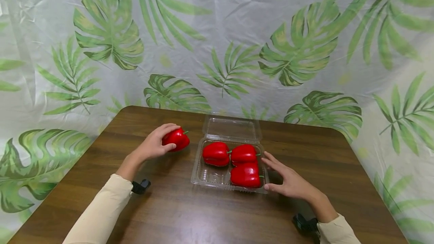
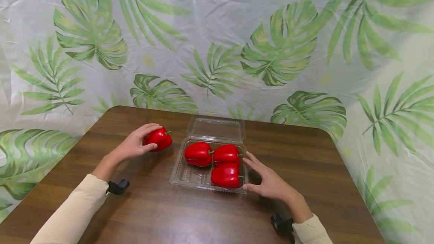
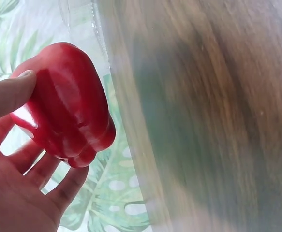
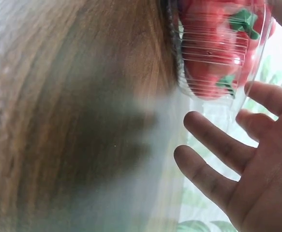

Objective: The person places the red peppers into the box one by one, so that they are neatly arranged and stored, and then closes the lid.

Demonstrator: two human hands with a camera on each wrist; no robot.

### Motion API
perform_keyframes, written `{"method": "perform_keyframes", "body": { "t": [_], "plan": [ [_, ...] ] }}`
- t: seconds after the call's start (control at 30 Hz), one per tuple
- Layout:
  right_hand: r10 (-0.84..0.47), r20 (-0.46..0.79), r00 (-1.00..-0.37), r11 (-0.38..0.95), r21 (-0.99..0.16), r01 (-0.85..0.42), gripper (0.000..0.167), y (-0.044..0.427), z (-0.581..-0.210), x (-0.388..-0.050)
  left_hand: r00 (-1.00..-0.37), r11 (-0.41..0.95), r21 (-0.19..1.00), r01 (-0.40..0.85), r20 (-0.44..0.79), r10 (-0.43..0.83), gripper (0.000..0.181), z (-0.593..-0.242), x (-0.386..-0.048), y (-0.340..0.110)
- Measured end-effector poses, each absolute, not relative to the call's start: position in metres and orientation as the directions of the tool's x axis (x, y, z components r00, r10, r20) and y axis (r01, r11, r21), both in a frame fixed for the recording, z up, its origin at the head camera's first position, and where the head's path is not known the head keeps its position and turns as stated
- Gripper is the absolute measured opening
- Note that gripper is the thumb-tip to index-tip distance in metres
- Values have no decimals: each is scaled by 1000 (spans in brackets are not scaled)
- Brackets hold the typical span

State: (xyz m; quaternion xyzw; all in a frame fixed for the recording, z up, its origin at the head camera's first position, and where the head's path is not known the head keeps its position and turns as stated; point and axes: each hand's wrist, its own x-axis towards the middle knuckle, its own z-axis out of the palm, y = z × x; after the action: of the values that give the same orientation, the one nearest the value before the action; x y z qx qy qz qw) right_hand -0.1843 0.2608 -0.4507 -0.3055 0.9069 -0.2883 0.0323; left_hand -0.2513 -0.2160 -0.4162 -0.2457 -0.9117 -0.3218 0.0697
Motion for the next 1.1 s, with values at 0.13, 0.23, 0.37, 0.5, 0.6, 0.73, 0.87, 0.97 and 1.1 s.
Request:
{"method": "perform_keyframes", "body": {
  "t": [0.13,0.23,0.37,0.5,0.6,0.73,0.87,0.97,1.1],
  "plan": [
    [-572,112,-813,653,-537,-533,81,261,-450,-184,-865,662,557,501,286,413,58,-414,-248,-212],
    [-566,102,-818,658,-542,-523,81,261,-450,-184,-850,647,553,525,308,427,58,-411,-245,-207],
    [-563,99,-820,655,-552,-516,81,260,-450,-184,-823,624,537,568,340,456,58,-405,-240,-200],
    [-563,96,-821,655,-554,-514,81,260,-449,-184,-795,600,522,606,364,486,58,-400,-236,-191],
    [-564,99,-820,653,-555,-516,82,260,-449,-185,-780,591,510,625,375,500,58,-397,-233,-185],
    [-565,99,-819,651,-556,-517,82,259,-448,-186,-766,582,499,642,376,522,58,-394,-227,-179],
    [-566,104,-818,652,-550,-522,82,260,-449,-184,-754,571,497,654,367,545,59,-393,-219,-168],
    [-565,108,-818,655,-545,-524,81,261,-450,-184,-740,561,488,669,361,568,59,-390,-213,-159],
    [-562,111,-820,655,-546,-523,81,261,-451,-185,-705,543,458,704,364,608,60,-385,-207,-148]
  ]
}}
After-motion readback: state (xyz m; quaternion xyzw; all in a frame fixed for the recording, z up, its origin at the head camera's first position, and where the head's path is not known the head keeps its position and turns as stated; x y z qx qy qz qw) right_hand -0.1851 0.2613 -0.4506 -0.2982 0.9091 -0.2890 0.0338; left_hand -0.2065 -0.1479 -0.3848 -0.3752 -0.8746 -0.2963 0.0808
